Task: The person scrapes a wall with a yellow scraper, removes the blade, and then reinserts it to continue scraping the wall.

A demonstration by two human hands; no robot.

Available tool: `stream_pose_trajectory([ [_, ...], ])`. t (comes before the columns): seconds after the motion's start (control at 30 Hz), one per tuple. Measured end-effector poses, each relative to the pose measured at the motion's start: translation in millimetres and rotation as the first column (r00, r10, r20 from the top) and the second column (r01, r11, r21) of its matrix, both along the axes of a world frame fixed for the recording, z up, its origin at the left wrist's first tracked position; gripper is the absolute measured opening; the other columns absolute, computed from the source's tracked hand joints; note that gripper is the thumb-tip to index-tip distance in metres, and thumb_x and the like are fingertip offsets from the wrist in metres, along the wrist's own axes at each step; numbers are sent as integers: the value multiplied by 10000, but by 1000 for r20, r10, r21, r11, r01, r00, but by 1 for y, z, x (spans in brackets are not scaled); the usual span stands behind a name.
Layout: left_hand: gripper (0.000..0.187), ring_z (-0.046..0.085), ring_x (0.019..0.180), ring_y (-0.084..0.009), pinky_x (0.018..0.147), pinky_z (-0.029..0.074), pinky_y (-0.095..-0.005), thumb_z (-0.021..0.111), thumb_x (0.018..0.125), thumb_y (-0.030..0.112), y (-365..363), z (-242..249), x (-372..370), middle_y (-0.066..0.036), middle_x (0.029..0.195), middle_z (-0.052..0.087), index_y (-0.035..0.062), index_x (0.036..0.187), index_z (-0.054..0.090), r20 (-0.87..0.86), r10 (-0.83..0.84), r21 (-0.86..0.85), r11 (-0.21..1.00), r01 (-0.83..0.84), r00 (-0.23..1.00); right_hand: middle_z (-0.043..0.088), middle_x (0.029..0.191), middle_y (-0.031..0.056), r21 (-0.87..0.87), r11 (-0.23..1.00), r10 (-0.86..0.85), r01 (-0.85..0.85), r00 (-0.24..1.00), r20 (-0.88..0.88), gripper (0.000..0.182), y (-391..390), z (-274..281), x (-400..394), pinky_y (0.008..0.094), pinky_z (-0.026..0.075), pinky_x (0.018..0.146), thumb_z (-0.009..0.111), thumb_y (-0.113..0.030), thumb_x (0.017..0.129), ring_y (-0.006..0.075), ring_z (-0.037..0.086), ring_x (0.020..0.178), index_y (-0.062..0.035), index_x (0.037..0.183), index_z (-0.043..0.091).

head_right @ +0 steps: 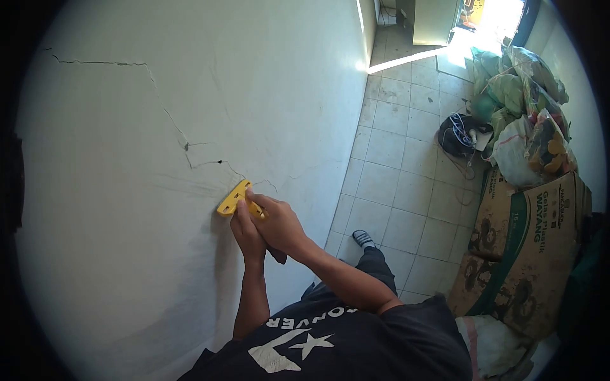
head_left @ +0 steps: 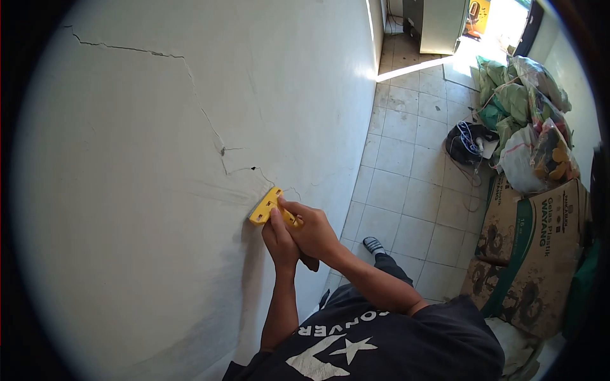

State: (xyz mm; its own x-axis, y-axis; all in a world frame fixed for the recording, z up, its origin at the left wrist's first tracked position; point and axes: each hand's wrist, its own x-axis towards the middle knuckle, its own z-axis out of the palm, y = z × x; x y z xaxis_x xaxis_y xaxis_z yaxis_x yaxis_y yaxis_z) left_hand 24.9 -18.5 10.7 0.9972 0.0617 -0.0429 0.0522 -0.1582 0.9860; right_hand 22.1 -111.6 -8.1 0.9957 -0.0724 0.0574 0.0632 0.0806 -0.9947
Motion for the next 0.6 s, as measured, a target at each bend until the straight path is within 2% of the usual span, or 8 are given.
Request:
stream_pose_trajectory([
  [0.13, 544, 635, 1076, -231, 920, 502, -337, 343, 1086, 340, -4, -12, -4, -177, 1172, 648, -99, 1308, 576, 85, 49, 50, 997, -53, 995, 698, 1161, 252, -79, 997, 27, -26, 999, 18, 454, -2, -12, -3, 399, 560, 875, 686, -229, 930, 397, 707, 1016, -58, 1346, 626],
  [0.2, 533, 633, 1039, -215, 888, 505, -333, 352, 1084, 340, -4, -2, -1, -163, 1136, 651, -97, 1276, 589, 18, 45, 7, 999, -45, 999, 707, 1156, 252, -72, 997, -8, 8, 1000, -1, 419, 1, -4, -1, 343, 543, 940, 699, -169, 941, 305, 718, 1066, -7, 1321, 632],
  [0.23, 533, 633, 1039, -215, 888, 505, -333, 352, 1084, 340, -4, -4, -2, -163, 1136, 651, -97, 1276, 589, 6, 40, 3, 999, -40, 999, 707, 1156, 252, -77, 997, -13, 12, 1000, -13, 419, 2, -2, -3, 343, 543, 940, 699, -169, 941, 305, 718, 1066, -7, 1321, 632],
  [0.3, 504, 660, 921, -206, 819, 517, -313, 364, 1092, 321, -4, -14, 2, -149, 1024, 677, -106, 1193, 612, 117, 116, -31, 993, -114, 986, 706, 1164, 249, -83, 996, -32, 33, 999, 10, 416, 4, -1, -3, 337, 543, 939, 693, -164, 945, 304, 710, 1086, -4, 1324, 631],
  [0.4, 511, 662, 959, -213, 839, 517, -320, 360, 1093, 322, 1, -14, 3, -156, 1059, 676, -107, 1221, 605, 28, 48, -31, 998, -47, 998, 692, 1211, 244, -58, 997, 38, -42, 996, -77, 419, -7, 8, -1, 333, 547, 935, 689, -165, 949, 313, 705, 1095, -8, 1333, 628],
  [0.47, 517, 656, 1018, -222, 871, 515, -329, 359, 1094, 322, 1, -13, 2, -166, 1121, 672, -108, 1261, 591, 62, 42, -23, 999, -40, 997, 685, 1223, 245, -61, 998, 31, -32, 999, -20, 416, 1, -7, 1, 341, 556, 907, 692, -171, 951, 304, 720, 1051, -2, 1325, 628],
  [0.53, 518, 645, 1097, -232, 921, 506, -330, 357, 1094, 316, 5, -19, -2, -181, 1204, 655, -104, 1315, 565, 92, 53, -18, 999, -51, 994, 701, 1182, 225, -112, 992, -40, 52, 993, 109, 417, 8, -18, -2, 353, 570, 855, 709, -183, 939, 310, 736, 976, -30, 1319, 636],
  [0.6, 558, 635, 1116, -244, 931, 503, -338, 351, 1088, 362, 8, -25, -13, -190, 1223, 642, -99, 1324, 559, 93, 100, -11, 995, -100, 991, 712, 1140, 207, -152, 987, -24, 41, 994, 108, 417, 16, -22, -13, 359, 575, 829, 716, -187, 934, 317, 737, 939, -45, 1318, 638],
])
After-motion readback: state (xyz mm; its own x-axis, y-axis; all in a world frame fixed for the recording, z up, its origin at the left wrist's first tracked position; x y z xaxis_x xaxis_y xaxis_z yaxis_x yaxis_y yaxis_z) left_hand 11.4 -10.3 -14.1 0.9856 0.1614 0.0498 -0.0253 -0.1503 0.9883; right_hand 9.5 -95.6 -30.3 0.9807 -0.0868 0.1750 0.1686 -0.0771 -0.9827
